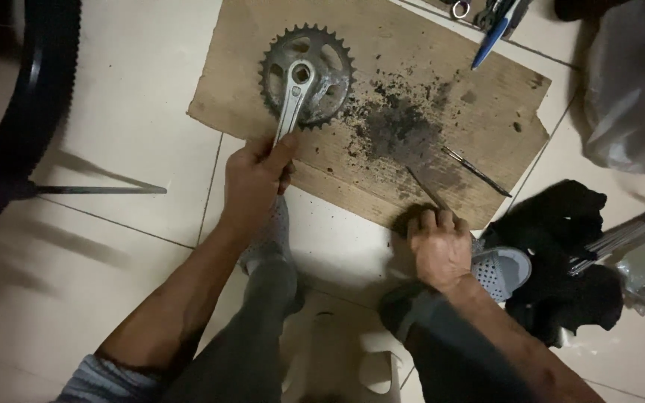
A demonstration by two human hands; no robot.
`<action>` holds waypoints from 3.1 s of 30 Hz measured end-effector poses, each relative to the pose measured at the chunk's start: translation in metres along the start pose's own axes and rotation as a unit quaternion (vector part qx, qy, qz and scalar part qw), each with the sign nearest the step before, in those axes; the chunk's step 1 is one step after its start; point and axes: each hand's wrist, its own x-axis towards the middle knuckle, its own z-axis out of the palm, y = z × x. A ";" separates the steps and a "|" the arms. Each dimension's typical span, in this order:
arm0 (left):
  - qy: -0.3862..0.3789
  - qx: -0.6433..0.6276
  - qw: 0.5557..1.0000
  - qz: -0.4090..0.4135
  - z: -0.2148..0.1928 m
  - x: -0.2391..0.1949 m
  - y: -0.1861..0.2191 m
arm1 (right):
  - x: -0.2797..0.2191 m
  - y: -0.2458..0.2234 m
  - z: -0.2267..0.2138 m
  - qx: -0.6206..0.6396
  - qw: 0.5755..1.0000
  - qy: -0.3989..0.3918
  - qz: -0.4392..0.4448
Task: The person scrubs a bicycle crankset with a metal wire brush and a steel wool pad to remove grime. They hold the crankset with one hand while scrubbing with the other, occasionally using a small metal tool to scrape debris from the teeth. The person wipes the crankset with a black cloth and places it on a cardboard sheet on the floor.
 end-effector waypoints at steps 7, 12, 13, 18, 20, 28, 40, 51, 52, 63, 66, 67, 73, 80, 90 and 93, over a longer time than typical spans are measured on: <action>0.007 -0.007 1.000 -0.012 -0.004 0.002 -0.002 | 0.003 -0.016 -0.009 0.043 0.997 -0.011 -0.066; 0.037 0.004 0.999 -0.028 -0.010 0.005 -0.010 | 0.000 0.005 -0.006 0.075 0.994 -0.062 -0.057; 0.032 0.003 0.999 -0.028 -0.012 0.005 -0.012 | 0.001 0.015 -0.012 0.072 0.994 -0.064 -0.054; 0.021 0.040 0.999 -0.014 -0.013 0.007 -0.019 | -0.007 0.045 -0.002 0.027 0.981 -0.117 0.155; 0.017 0.043 0.999 -0.024 -0.009 0.003 -0.013 | -0.005 0.051 -0.003 0.031 0.981 -0.126 0.144; 0.014 0.063 0.997 -0.031 -0.002 0.002 -0.011 | 0.009 0.057 0.003 -0.007 0.979 -0.157 0.130; 0.001 0.077 0.997 -0.016 0.003 0.001 -0.013 | -0.006 0.069 0.019 0.086 0.976 -0.157 0.121; 0.008 0.108 0.994 -0.005 0.002 0.005 -0.019 | -0.010 0.073 0.014 0.087 0.970 -0.178 0.143; 0.007 0.108 0.994 -0.003 0.002 0.006 -0.020 | -0.009 0.073 0.018 0.086 0.970 -0.177 0.144; 0.005 0.104 0.994 -0.043 0.000 0.004 -0.021 | 0.035 0.075 -0.010 0.074 0.946 -0.285 0.134; 0.016 0.085 0.995 -0.044 0.007 -0.004 -0.006 | 0.058 0.070 -0.053 0.079 0.934 -0.307 0.167; 0.017 0.084 0.995 -0.043 0.005 -0.003 -0.009 | 0.059 0.071 -0.053 0.079 0.934 -0.306 0.167; 0.003 0.087 0.995 -0.045 -0.002 0.002 -0.020 | 0.043 0.076 -0.027 0.102 0.905 -0.374 0.176; 0.005 0.106 0.993 -0.044 0.004 -0.004 -0.008 | -0.006 0.083 0.072 0.119 0.918 -0.331 0.180; 0.008 0.120 0.992 -0.047 0.003 0.000 -0.014 | 0.020 0.082 0.027 0.131 0.938 -0.277 0.162; 0.006 0.131 0.990 -0.047 0.002 0.005 -0.022 | 0.008 0.081 0.032 0.110 0.973 -0.106 0.171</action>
